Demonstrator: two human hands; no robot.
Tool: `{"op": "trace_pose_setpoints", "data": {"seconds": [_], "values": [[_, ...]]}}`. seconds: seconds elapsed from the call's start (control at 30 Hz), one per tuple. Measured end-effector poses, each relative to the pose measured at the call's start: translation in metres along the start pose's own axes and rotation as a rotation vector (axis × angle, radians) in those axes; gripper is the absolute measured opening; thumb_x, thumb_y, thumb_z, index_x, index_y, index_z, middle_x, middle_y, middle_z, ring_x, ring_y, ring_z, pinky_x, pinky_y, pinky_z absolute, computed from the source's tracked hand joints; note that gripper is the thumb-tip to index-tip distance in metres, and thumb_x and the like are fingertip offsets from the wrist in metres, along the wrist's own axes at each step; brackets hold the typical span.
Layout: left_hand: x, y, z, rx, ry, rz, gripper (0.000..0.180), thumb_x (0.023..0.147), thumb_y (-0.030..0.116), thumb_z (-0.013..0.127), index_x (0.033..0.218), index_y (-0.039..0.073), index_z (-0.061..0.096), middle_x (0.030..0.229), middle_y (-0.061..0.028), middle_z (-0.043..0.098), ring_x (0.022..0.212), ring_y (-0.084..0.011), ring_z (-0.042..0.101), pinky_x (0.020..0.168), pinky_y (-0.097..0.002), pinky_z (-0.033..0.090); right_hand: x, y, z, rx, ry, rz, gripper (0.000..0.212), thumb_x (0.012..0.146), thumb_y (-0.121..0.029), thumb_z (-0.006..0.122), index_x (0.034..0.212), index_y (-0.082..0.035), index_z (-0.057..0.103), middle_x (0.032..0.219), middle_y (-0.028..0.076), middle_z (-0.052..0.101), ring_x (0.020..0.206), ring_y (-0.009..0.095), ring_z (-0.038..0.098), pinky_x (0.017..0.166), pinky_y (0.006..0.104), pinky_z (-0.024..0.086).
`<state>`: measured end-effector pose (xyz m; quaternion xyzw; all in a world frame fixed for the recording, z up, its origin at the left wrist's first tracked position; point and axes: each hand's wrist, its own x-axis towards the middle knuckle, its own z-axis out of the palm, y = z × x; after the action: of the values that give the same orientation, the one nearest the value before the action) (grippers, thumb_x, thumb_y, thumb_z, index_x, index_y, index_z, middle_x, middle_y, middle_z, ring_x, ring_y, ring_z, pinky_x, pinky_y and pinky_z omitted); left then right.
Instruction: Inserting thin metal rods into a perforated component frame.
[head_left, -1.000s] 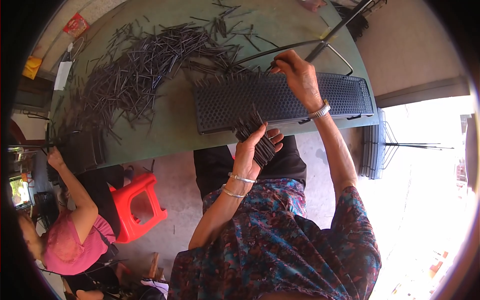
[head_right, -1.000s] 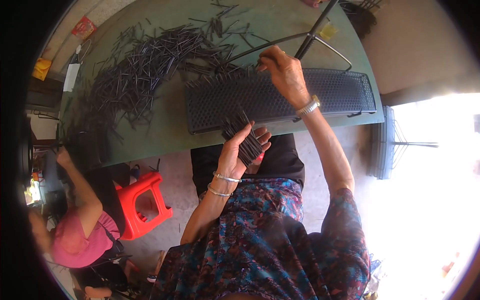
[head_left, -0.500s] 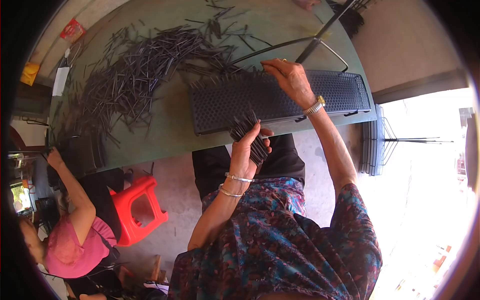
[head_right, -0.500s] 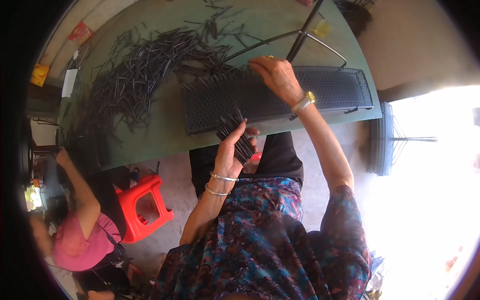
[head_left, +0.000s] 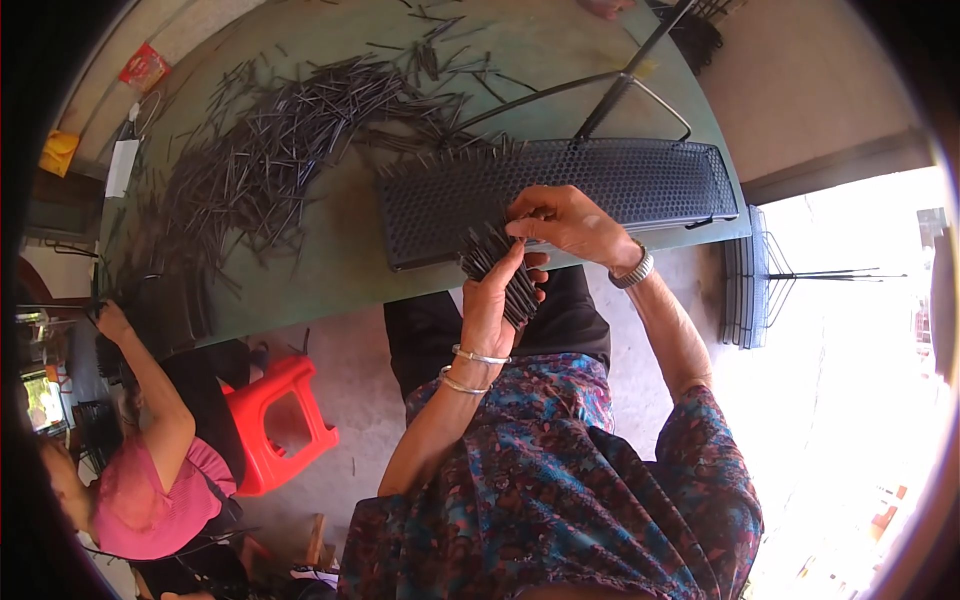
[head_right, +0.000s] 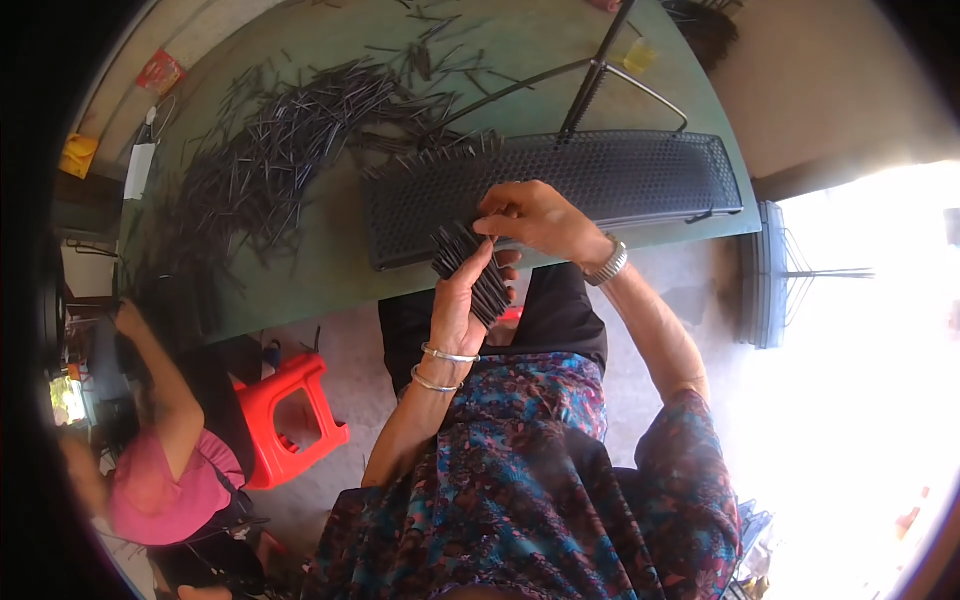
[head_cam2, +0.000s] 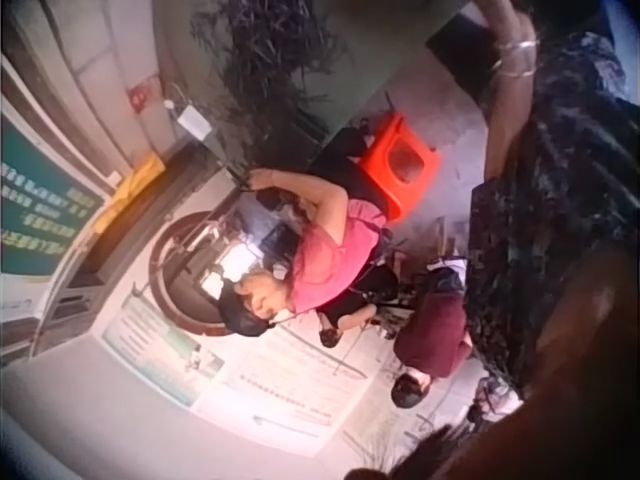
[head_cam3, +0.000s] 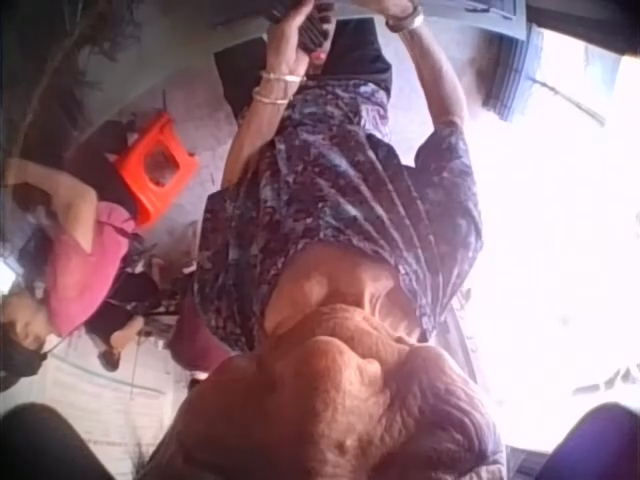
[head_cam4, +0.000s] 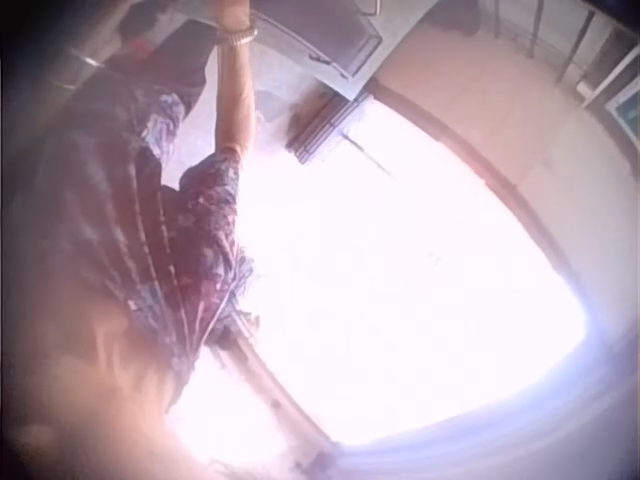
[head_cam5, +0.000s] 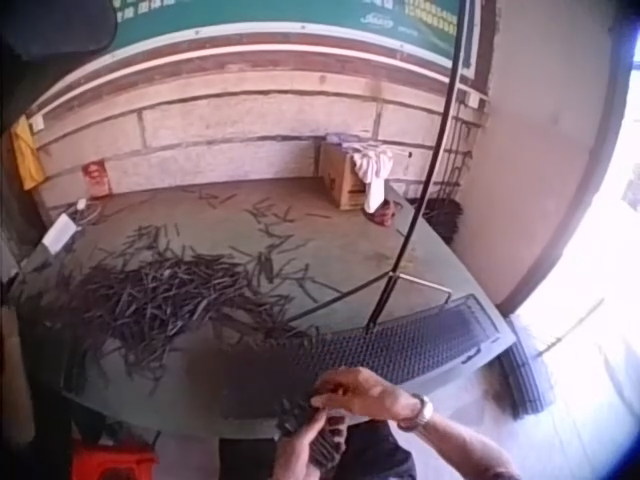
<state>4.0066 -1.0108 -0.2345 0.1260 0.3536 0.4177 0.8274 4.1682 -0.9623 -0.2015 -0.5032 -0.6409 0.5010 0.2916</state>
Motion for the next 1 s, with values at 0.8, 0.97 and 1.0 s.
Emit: {"op": "trace_pose_setpoints", "data": {"seconds": [0.8, 0.97, 1.0], "values": [[-0.002, 0.000, 0.006, 0.125, 0.099, 0.064, 0.025, 0.087, 0.025, 0.067, 0.100, 0.004, 0.064, 0.084, -0.0095, 0.068, 0.071, -0.0192, 0.068, 0.052, -0.0277, 0.054, -0.008, 0.004, -0.006, 0.199, -0.030, 0.094, 0.013, 0.089, -0.010, 0.061, 0.086, 0.002, 0.056, 0.076, 0.004, 0.060, 0.071, 0.010, 0.060, 0.065, 0.0239, 0.049], [-0.001, 0.000, 0.005, 0.086, 0.072, 0.020, 0.023, 0.089, 0.023, 0.065, 0.101, 0.004, 0.065, 0.088, -0.0104, 0.069, 0.073, -0.0204, 0.068, 0.053, -0.0282, 0.054, -0.010, 0.005, -0.005, 0.194, -0.023, 0.074, 0.011, 0.090, -0.008, 0.059, 0.089, 0.003, 0.055, 0.077, 0.005, 0.061, 0.071, 0.010, 0.060, 0.066, 0.0243, 0.049], [-0.002, 0.000, 0.006, 0.075, 0.067, 0.018, 0.023, 0.089, 0.023, 0.064, 0.101, 0.004, 0.065, 0.090, -0.0106, 0.068, 0.074, -0.0207, 0.068, 0.053, -0.0283, 0.054, -0.011, 0.003, -0.004, 0.136, -0.016, 0.073, 0.010, 0.090, -0.007, 0.058, 0.089, 0.003, 0.055, 0.077, 0.005, 0.060, 0.071, 0.011, 0.059, 0.065, 0.0244, 0.049]]}}
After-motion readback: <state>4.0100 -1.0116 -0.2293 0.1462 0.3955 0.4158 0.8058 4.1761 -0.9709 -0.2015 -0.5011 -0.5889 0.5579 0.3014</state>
